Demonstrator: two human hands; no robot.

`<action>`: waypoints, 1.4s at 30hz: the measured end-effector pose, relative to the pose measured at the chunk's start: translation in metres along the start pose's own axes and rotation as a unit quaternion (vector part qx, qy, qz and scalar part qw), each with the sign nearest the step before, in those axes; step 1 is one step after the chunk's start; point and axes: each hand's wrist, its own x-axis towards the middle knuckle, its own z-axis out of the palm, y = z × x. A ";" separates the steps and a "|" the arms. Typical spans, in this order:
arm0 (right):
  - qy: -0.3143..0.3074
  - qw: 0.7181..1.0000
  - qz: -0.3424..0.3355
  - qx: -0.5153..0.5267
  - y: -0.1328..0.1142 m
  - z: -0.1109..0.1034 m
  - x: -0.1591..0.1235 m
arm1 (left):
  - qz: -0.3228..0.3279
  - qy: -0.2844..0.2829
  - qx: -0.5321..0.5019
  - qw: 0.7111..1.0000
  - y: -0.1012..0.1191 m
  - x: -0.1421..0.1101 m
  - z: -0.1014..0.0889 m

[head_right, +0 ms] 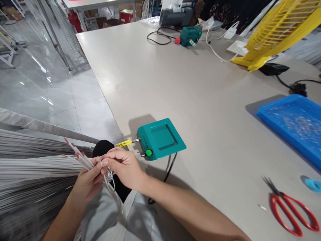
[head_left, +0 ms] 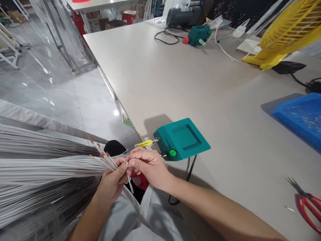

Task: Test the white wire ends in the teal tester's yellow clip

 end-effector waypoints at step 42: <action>-0.086 0.665 -0.308 -0.675 -0.029 -0.026 -0.007 | 0.065 0.079 0.234 0.967 0.002 0.000 0.005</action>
